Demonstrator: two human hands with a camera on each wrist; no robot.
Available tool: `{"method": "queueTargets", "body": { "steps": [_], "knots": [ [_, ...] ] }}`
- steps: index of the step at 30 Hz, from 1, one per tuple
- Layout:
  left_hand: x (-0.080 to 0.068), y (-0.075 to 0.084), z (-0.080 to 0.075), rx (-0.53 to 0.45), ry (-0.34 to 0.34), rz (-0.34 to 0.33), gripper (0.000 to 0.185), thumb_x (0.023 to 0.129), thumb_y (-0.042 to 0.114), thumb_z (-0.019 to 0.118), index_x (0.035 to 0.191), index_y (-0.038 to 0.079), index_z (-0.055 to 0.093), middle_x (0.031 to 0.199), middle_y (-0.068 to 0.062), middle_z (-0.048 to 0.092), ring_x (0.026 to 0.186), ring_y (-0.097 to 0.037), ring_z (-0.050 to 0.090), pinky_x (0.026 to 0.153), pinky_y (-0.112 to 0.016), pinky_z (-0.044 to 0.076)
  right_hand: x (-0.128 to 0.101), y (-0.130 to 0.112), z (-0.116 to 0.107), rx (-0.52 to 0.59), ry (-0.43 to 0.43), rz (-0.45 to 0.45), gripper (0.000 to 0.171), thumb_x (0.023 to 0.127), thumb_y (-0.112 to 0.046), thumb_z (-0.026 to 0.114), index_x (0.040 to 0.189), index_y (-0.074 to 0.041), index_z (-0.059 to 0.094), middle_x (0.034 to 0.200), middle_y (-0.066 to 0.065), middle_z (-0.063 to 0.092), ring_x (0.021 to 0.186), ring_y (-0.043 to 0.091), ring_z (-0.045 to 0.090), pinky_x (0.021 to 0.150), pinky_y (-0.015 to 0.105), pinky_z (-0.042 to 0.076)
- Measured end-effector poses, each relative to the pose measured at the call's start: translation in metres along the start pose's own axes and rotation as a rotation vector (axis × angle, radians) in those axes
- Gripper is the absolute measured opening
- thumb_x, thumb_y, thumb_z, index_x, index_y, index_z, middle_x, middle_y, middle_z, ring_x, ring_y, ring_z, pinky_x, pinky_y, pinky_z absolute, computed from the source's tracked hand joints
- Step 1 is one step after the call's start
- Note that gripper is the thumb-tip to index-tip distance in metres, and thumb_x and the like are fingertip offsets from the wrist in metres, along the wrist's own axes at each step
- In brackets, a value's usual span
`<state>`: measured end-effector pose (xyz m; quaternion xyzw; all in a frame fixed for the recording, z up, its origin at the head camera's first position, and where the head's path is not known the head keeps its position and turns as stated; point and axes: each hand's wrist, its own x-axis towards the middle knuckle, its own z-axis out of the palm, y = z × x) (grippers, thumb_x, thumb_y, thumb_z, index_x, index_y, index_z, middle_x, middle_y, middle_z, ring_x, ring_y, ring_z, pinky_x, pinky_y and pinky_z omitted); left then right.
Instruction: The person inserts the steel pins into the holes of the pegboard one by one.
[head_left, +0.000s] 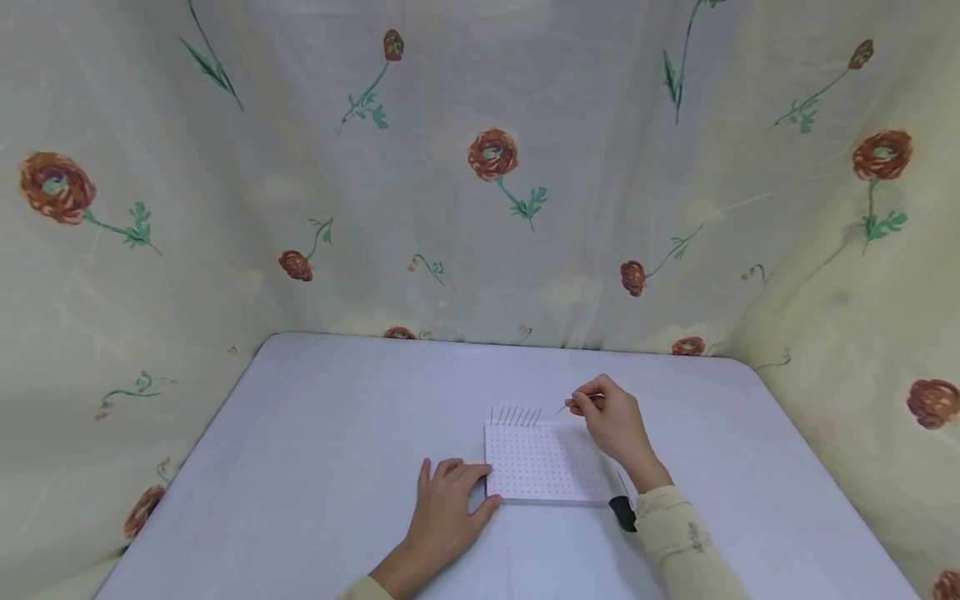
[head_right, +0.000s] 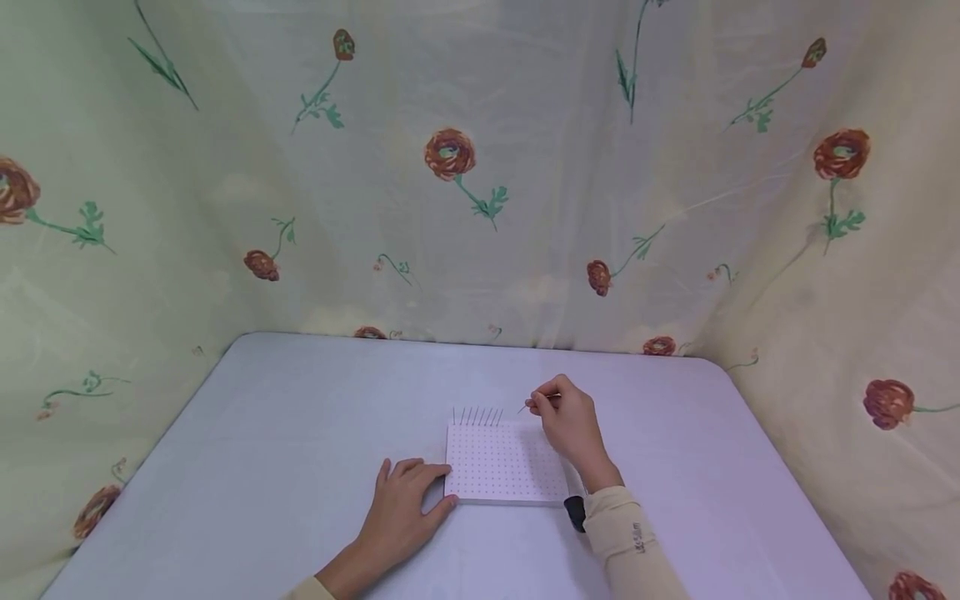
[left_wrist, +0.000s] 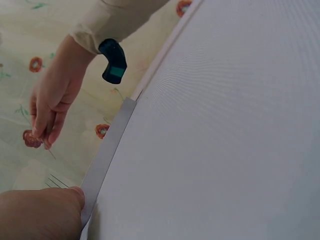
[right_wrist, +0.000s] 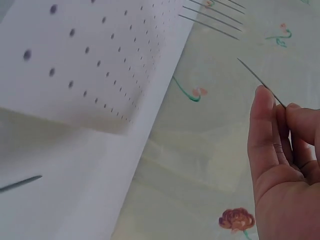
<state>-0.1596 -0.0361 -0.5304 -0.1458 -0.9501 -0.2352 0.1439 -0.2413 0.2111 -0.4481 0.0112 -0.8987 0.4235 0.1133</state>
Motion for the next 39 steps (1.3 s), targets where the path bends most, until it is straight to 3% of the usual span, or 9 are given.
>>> {"method": "queueTargets", "body": {
  "steps": [13,29,39],
  "knots": [
    [0.0,0.001,0.0,0.011,-0.011,0.008,0.041,0.081,0.051,0.067,0.116,0.028,0.063,0.115,0.009,0.068,0.116,-0.022,0.053,0.105,-0.069,0.021,0.003,0.001,0.02,-0.181,-0.096,-0.117,0.006,0.091,-0.011,0.061,0.091,-0.007,0.057,0.089,0.007,0.071,0.081,0.015,0.069,0.067,0.025,0.055],
    [0.0,0.002,-0.001,0.028,-0.002,0.011,0.042,0.081,0.051,0.066,0.116,0.028,0.063,0.115,0.009,0.068,0.115,-0.02,0.053,0.105,-0.069,0.022,0.006,0.003,0.037,-0.317,-0.062,-0.182,0.008,0.089,-0.013,0.064,0.087,-0.009,0.058,0.081,0.004,0.066,0.073,0.014,0.059,0.066,0.029,0.049],
    [0.0,-0.001,-0.002,0.029,0.002,0.013,0.041,0.082,0.051,0.066,0.116,0.028,0.063,0.115,0.009,0.068,0.114,-0.021,0.054,0.105,-0.069,0.023,0.007,0.003,0.043,-0.332,-0.094,-0.164,0.007,0.088,-0.013,0.066,0.087,-0.01,0.06,0.081,0.003,0.065,0.076,0.015,0.059,0.07,0.031,0.05]
  ]
}}
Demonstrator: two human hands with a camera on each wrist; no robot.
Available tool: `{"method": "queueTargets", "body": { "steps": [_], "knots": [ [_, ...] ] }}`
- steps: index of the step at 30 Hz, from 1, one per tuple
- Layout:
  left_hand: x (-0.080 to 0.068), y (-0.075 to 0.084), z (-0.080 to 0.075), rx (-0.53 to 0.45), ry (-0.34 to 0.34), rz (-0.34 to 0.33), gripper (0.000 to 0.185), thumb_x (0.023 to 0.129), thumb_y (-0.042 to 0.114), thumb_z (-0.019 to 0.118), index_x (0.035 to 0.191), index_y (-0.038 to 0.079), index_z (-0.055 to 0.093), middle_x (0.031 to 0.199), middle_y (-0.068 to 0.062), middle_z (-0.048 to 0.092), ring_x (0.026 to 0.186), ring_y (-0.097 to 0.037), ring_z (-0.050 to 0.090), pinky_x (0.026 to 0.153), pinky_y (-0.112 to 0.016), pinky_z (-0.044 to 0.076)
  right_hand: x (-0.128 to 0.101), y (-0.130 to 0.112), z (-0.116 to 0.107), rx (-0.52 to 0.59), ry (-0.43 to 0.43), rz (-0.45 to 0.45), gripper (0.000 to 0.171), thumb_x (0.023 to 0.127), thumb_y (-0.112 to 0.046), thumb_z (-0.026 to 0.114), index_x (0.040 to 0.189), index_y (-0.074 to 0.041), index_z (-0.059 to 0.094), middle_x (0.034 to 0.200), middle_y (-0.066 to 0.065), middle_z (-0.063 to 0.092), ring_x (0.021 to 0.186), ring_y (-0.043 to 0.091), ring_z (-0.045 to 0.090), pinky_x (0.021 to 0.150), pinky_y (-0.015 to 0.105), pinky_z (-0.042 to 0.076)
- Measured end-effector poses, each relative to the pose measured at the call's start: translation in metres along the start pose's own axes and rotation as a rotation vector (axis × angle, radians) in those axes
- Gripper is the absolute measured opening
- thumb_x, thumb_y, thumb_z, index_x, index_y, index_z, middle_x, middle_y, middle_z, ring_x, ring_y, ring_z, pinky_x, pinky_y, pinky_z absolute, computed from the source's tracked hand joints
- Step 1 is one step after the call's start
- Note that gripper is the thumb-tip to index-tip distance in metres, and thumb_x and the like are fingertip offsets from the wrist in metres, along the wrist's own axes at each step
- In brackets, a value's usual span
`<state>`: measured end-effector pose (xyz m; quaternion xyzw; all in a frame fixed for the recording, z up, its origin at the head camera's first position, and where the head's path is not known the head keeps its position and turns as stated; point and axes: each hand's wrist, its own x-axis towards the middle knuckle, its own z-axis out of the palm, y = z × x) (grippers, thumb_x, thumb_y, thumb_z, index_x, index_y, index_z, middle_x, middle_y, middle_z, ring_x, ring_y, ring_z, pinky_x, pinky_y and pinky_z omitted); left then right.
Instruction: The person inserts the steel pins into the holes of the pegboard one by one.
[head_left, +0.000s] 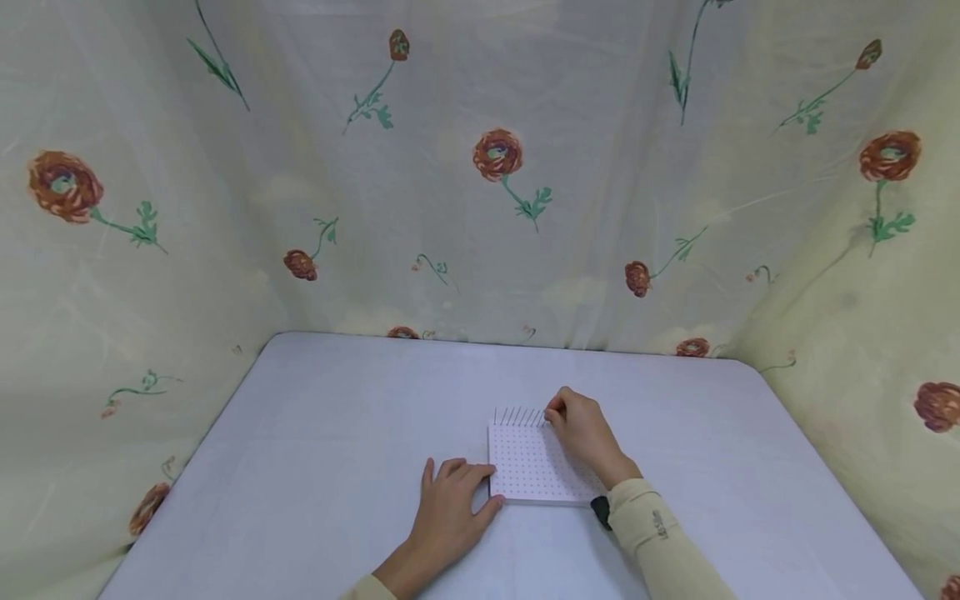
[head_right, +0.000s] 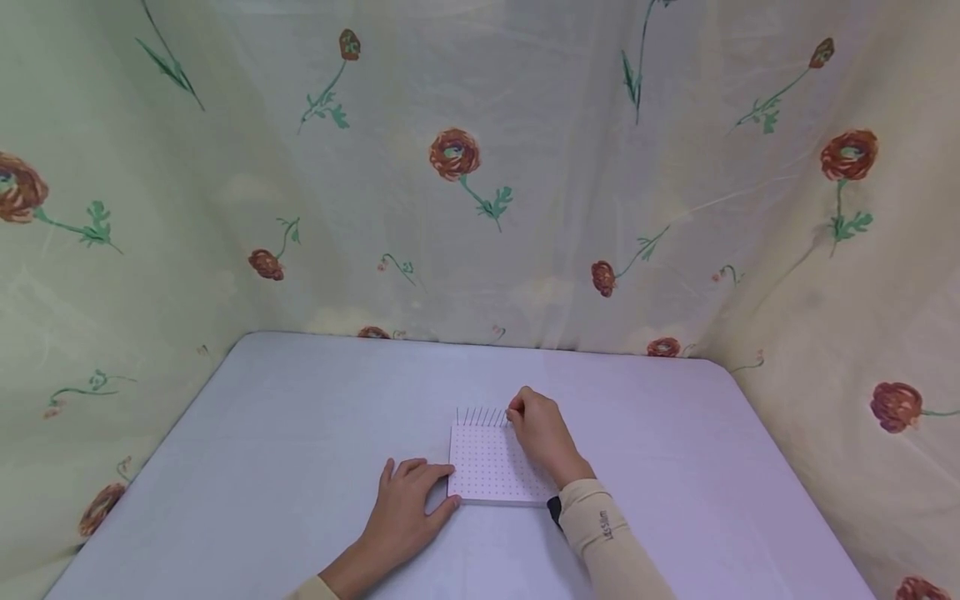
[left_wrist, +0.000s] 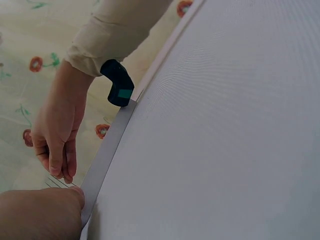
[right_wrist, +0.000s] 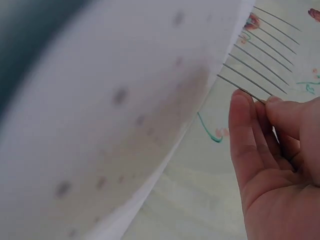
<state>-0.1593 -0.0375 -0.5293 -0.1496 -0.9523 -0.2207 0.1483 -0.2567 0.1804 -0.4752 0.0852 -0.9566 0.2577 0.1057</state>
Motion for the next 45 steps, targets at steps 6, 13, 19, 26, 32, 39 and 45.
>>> {"method": "queueTargets", "body": {
  "steps": [6,13,19,26,32,39,45],
  "knots": [
    [0.0,0.0,-0.001,-0.005,0.007,0.007,0.041,0.082,0.051,0.066,0.116,0.028,0.063,0.115,0.009,0.068,0.114,-0.021,0.054,0.105,-0.069,0.023,0.0,0.002,-0.007,0.053,-0.051,0.039,0.008,0.088,-0.015,0.065,0.092,-0.01,0.061,0.088,0.003,0.067,0.085,0.016,0.064,0.077,0.033,0.054],
    [-0.001,-0.001,0.0,-0.01,0.006,0.01,0.041,0.082,0.051,0.066,0.116,0.027,0.063,0.114,0.009,0.068,0.115,-0.021,0.054,0.105,-0.069,0.023,-0.011,0.016,-0.019,0.081,-0.003,0.058,0.012,0.089,-0.017,0.065,0.098,-0.011,0.063,0.093,0.004,0.068,0.087,0.017,0.065,0.079,0.035,0.054],
    [-0.001,-0.002,0.001,-0.011,0.017,0.016,0.043,0.082,0.053,0.065,0.116,0.027,0.063,0.112,0.009,0.068,0.115,-0.021,0.054,0.104,-0.069,0.023,-0.025,0.033,-0.037,0.066,0.034,0.112,0.017,0.09,-0.018,0.063,0.104,-0.009,0.064,0.092,0.005,0.067,0.084,0.017,0.062,0.076,0.034,0.053],
    [0.0,-0.002,0.003,-0.006,0.028,0.019,0.042,0.081,0.053,0.066,0.115,0.028,0.063,0.111,0.009,0.069,0.114,-0.021,0.054,0.104,-0.069,0.024,-0.044,0.056,-0.059,0.032,0.009,0.189,0.016,0.09,-0.023,0.063,0.1,-0.011,0.063,0.089,0.004,0.066,0.08,0.016,0.059,0.07,0.03,0.049],
    [0.0,0.001,0.002,-0.016,0.039,0.014,0.041,0.081,0.051,0.067,0.114,0.028,0.064,0.109,0.008,0.069,0.113,-0.022,0.055,0.104,-0.069,0.024,-0.062,0.072,-0.071,-0.012,-0.127,0.249,0.019,0.085,-0.026,0.068,0.09,-0.01,0.062,0.079,0.001,0.063,0.073,0.013,0.054,0.064,0.025,0.042],
    [0.0,0.004,0.003,-0.015,0.016,-0.005,0.042,0.08,0.051,0.068,0.114,0.027,0.064,0.111,0.008,0.069,0.114,-0.022,0.054,0.105,-0.069,0.022,-0.08,0.082,-0.067,-0.065,-0.33,0.281,0.019,0.079,-0.026,0.074,0.083,-0.009,0.064,0.075,-0.002,0.062,0.069,0.012,0.053,0.061,0.027,0.044],
    [-0.001,0.003,0.004,-0.024,0.018,-0.001,0.041,0.081,0.051,0.068,0.115,0.028,0.063,0.111,0.008,0.069,0.115,-0.022,0.054,0.105,-0.07,0.022,-0.081,0.08,-0.066,-0.133,-0.314,0.253,0.008,0.08,-0.018,0.073,0.08,-0.011,0.067,0.072,-0.002,0.063,0.067,0.012,0.054,0.062,0.03,0.045]
  ]
}}
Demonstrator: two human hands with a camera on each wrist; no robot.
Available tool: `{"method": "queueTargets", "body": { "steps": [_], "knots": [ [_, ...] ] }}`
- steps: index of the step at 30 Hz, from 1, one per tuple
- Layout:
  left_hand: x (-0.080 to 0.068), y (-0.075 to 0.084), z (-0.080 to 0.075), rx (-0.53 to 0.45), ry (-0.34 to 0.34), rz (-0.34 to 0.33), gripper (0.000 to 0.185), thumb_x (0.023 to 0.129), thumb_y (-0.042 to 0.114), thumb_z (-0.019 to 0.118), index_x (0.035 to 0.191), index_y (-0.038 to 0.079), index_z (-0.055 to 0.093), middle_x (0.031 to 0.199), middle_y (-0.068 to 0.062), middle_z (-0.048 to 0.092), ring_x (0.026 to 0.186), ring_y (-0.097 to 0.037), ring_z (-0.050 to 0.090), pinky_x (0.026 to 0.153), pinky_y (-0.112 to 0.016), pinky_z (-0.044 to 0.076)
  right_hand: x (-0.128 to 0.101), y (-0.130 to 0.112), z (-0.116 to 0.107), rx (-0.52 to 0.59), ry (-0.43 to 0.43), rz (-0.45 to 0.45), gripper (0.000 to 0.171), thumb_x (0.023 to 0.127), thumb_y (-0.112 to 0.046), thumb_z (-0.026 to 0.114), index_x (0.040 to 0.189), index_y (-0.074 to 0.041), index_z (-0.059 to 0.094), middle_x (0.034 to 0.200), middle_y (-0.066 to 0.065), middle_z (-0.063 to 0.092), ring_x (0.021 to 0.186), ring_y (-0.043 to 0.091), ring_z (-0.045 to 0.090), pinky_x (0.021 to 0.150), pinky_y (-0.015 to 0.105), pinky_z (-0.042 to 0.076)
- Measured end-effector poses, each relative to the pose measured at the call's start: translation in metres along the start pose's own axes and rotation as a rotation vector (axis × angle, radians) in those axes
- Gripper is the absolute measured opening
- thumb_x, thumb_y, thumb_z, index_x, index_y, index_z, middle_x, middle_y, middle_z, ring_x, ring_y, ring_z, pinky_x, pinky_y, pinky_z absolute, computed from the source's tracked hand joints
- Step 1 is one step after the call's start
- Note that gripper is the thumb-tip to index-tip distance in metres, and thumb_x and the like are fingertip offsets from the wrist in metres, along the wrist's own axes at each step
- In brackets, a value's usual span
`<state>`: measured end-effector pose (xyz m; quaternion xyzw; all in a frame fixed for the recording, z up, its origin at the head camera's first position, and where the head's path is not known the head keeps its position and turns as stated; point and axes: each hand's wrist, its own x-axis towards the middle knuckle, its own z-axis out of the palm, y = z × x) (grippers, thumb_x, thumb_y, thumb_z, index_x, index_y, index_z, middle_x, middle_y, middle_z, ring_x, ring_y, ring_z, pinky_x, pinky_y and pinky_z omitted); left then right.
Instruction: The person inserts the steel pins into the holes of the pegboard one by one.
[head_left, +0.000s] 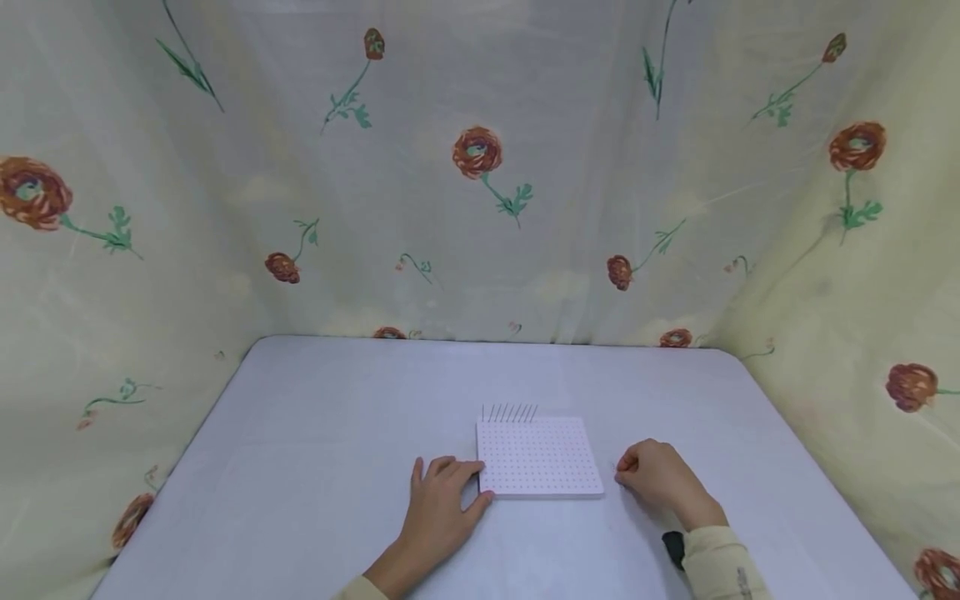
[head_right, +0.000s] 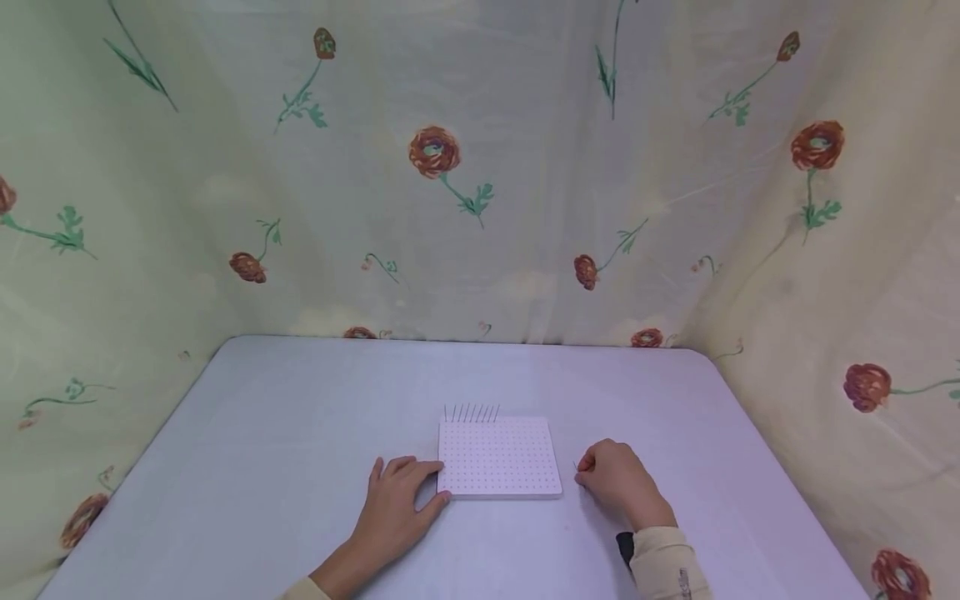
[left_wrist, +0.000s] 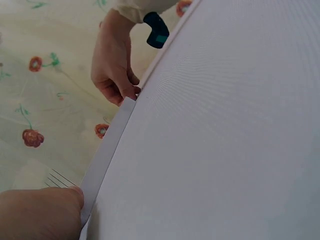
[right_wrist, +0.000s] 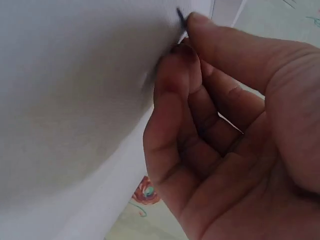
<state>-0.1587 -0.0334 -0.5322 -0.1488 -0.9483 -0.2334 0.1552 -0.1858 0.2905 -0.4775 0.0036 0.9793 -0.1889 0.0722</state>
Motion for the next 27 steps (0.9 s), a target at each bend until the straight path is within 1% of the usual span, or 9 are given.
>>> {"method": "queueTargets", "body": {
  "steps": [3,8,10,13,17,20,23,27],
  "knots": [
    [0.001,0.0,0.0,-0.013,0.0,0.001,0.041,0.081,0.05,0.067,0.115,0.028,0.063,0.112,0.007,0.069,0.116,-0.022,0.053,0.104,-0.069,0.022,0.002,-0.001,-0.004,-0.053,0.008,-0.033,0.004,0.082,-0.014,0.07,0.079,-0.013,0.068,0.075,-0.003,0.064,0.068,0.013,0.053,0.064,0.034,0.046],
    [0.001,-0.001,-0.002,-0.016,-0.003,-0.001,0.041,0.081,0.05,0.067,0.115,0.027,0.063,0.112,0.007,0.069,0.115,-0.023,0.054,0.104,-0.07,0.022,0.013,0.004,-0.003,-0.141,0.064,-0.088,0.008,0.085,-0.011,0.067,0.08,-0.017,0.067,0.08,-0.002,0.064,0.075,0.015,0.055,0.071,0.038,0.048],
    [0.001,-0.001,-0.002,-0.021,-0.007,-0.002,0.042,0.081,0.051,0.067,0.115,0.027,0.063,0.112,0.007,0.069,0.115,-0.023,0.053,0.104,-0.07,0.021,0.017,0.006,-0.001,-0.158,0.095,-0.103,0.009,0.086,-0.011,0.066,0.081,-0.019,0.067,0.082,-0.002,0.064,0.078,0.016,0.057,0.074,0.039,0.049],
    [0.001,-0.001,-0.002,-0.027,-0.014,-0.003,0.042,0.081,0.051,0.067,0.115,0.027,0.063,0.112,0.007,0.069,0.116,-0.023,0.053,0.104,-0.07,0.021,0.022,0.01,0.001,-0.157,0.113,-0.113,0.011,0.088,-0.01,0.065,0.083,-0.019,0.068,0.084,-0.001,0.065,0.082,0.018,0.061,0.075,0.041,0.05],
    [0.001,-0.001,-0.001,-0.026,-0.016,0.001,0.042,0.081,0.051,0.066,0.116,0.027,0.063,0.112,0.007,0.068,0.116,-0.023,0.053,0.104,-0.07,0.021,0.022,0.014,-0.001,-0.108,0.13,-0.113,0.01,0.088,-0.01,0.064,0.087,-0.017,0.07,0.091,0.002,0.068,0.091,0.024,0.063,0.08,0.045,0.05],
    [0.001,-0.002,-0.001,-0.028,-0.013,0.003,0.042,0.082,0.051,0.066,0.116,0.027,0.062,0.113,0.007,0.068,0.117,-0.022,0.052,0.105,-0.069,0.021,0.02,0.021,-0.004,-0.047,0.141,-0.113,0.007,0.088,-0.012,0.064,0.093,-0.014,0.069,0.094,0.004,0.068,0.093,0.024,0.063,0.081,0.044,0.05],
    [0.001,-0.001,0.0,-0.021,-0.011,0.001,0.042,0.081,0.052,0.066,0.116,0.027,0.062,0.112,0.007,0.068,0.116,-0.022,0.053,0.105,-0.069,0.021,0.015,0.031,-0.005,0.041,0.134,-0.098,0.015,0.088,-0.018,0.065,0.102,-0.011,0.068,0.097,0.004,0.069,0.092,0.022,0.063,0.081,0.042,0.05],
    [0.001,-0.002,0.0,0.0,-0.007,-0.002,0.043,0.081,0.052,0.066,0.116,0.028,0.063,0.112,0.007,0.069,0.115,-0.022,0.053,0.104,-0.069,0.022,0.009,0.045,-0.005,0.141,0.1,-0.041,0.03,0.085,-0.024,0.069,0.112,-0.011,0.066,0.1,0.003,0.07,0.092,0.018,0.064,0.08,0.039,0.05]
  ]
}}
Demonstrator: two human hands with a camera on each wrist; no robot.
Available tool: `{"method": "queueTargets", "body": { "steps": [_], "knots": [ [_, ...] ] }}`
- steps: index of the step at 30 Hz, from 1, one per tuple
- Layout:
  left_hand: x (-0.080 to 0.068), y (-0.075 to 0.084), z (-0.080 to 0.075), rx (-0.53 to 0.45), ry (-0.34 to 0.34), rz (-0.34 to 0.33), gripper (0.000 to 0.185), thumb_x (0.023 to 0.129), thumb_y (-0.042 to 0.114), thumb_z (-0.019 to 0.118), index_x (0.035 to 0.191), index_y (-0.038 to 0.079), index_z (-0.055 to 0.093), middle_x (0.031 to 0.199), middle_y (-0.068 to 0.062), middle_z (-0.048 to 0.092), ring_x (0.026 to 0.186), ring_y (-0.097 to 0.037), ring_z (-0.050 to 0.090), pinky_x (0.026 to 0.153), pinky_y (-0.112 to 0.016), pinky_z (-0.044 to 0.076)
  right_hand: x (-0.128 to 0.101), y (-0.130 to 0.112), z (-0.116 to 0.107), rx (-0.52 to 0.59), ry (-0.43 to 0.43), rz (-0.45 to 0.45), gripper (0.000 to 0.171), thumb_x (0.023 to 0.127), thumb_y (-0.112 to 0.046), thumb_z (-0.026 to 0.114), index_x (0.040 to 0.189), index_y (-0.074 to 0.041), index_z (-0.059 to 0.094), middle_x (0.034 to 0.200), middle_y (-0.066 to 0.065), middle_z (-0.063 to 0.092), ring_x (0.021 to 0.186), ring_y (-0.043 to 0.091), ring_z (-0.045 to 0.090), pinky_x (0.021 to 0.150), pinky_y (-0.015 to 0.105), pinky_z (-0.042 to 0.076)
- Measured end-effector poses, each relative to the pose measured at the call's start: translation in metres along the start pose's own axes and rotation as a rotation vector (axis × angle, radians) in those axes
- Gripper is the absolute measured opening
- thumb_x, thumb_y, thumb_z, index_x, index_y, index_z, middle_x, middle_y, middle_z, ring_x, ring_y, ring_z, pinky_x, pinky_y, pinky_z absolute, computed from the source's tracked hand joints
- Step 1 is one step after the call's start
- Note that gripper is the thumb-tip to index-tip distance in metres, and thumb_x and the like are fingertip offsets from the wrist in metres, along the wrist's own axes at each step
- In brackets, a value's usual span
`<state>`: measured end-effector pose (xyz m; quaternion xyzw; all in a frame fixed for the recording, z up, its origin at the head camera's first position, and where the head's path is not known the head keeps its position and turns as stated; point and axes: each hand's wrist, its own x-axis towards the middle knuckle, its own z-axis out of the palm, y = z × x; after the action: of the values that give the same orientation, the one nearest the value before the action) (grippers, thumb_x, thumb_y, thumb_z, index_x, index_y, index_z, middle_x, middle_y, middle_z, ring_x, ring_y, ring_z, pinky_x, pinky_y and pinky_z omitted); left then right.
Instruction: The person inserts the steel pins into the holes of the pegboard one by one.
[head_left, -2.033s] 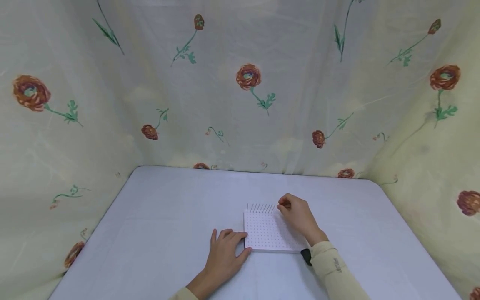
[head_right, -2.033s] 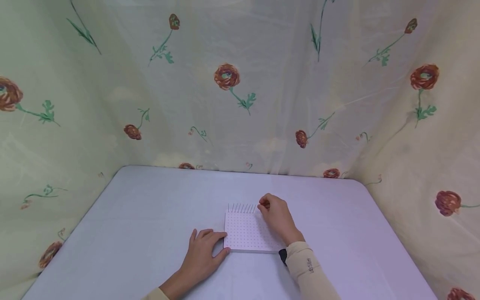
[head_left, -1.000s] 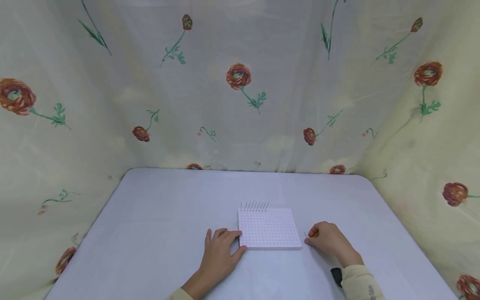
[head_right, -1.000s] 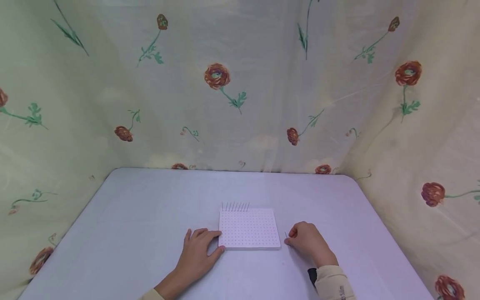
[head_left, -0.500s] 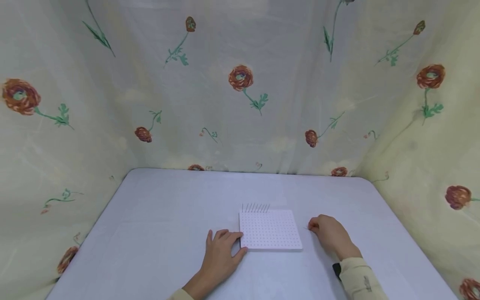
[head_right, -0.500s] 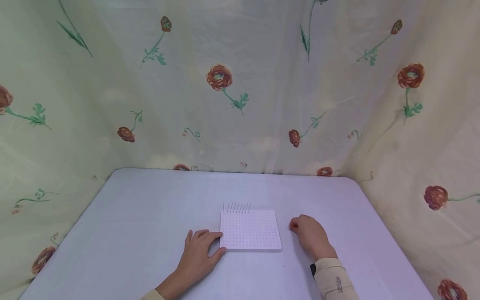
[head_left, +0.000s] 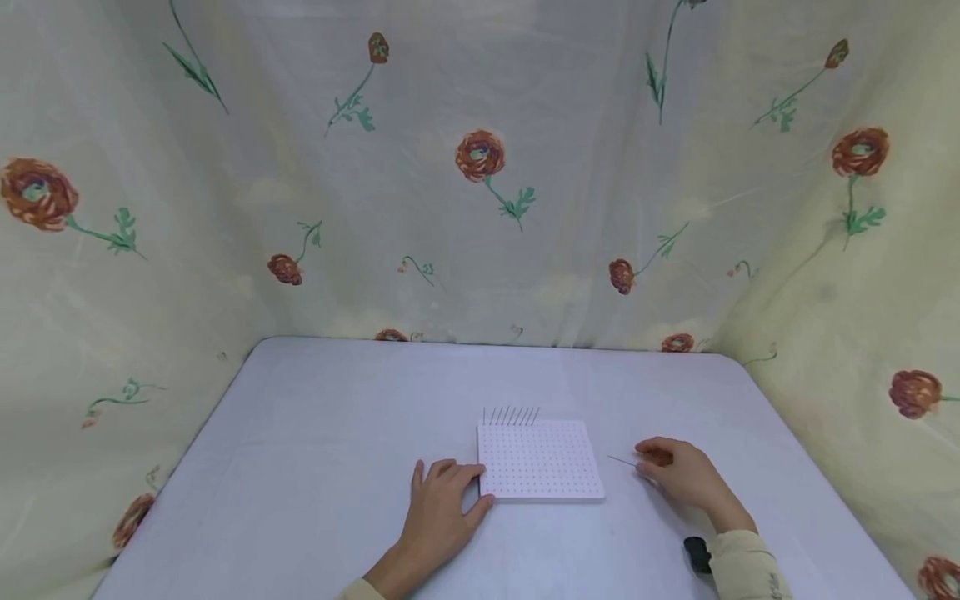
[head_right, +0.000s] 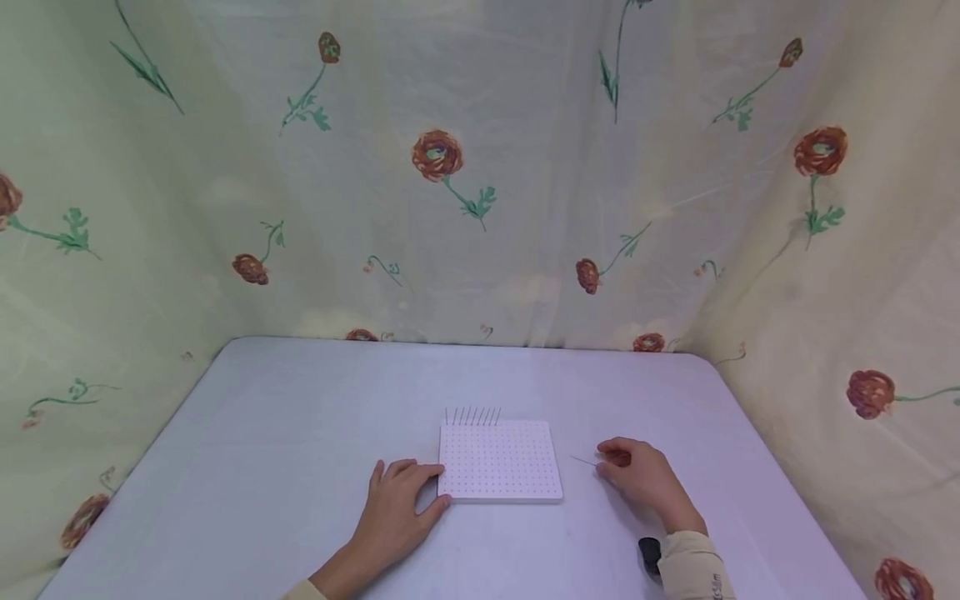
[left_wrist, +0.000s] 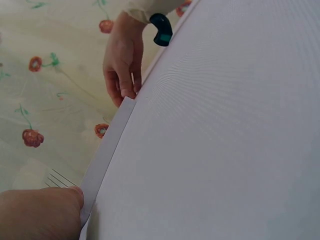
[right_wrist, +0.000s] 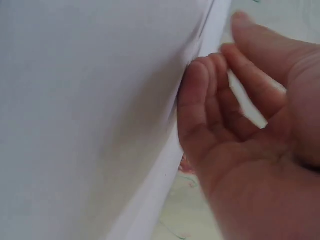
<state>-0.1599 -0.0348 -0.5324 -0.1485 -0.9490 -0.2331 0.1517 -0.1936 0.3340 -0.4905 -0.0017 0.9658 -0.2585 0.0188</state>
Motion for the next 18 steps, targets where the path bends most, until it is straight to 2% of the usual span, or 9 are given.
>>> {"method": "queueTargets", "body": {
  "steps": [8,13,18],
  "knots": [
    [-0.0015,-0.0001,0.0019,0.001,0.005,-0.003,0.043,0.081,0.053,0.066,0.116,0.028,0.063,0.113,0.008,0.068,0.116,-0.022,0.053,0.105,-0.068,0.023,-0.0064,0.0099,-0.0017,0.043,-0.013,0.056,0.037,0.081,-0.029,0.074,0.114,-0.013,0.068,0.097,0.0,0.071,0.087,0.011,0.062,0.078,0.034,0.05],
    [-0.002,0.0004,0.0019,0.0,0.005,-0.002,0.043,0.081,0.052,0.066,0.116,0.028,0.063,0.113,0.007,0.068,0.116,-0.022,0.053,0.105,-0.068,0.023,-0.006,0.0107,-0.0002,0.041,-0.007,0.08,0.035,0.08,-0.028,0.074,0.111,-0.012,0.07,0.096,0.002,0.072,0.091,0.018,0.064,0.081,0.039,0.05],
    [-0.0016,0.0007,0.0009,-0.001,0.013,0.003,0.042,0.081,0.052,0.067,0.116,0.028,0.063,0.112,0.007,0.068,0.115,-0.022,0.053,0.105,-0.068,0.023,-0.0026,0.0114,0.0022,0.031,-0.01,0.11,0.031,0.079,-0.031,0.075,0.106,-0.014,0.072,0.101,0.006,0.072,0.1,0.028,0.063,0.085,0.045,0.05]
  ]
}}
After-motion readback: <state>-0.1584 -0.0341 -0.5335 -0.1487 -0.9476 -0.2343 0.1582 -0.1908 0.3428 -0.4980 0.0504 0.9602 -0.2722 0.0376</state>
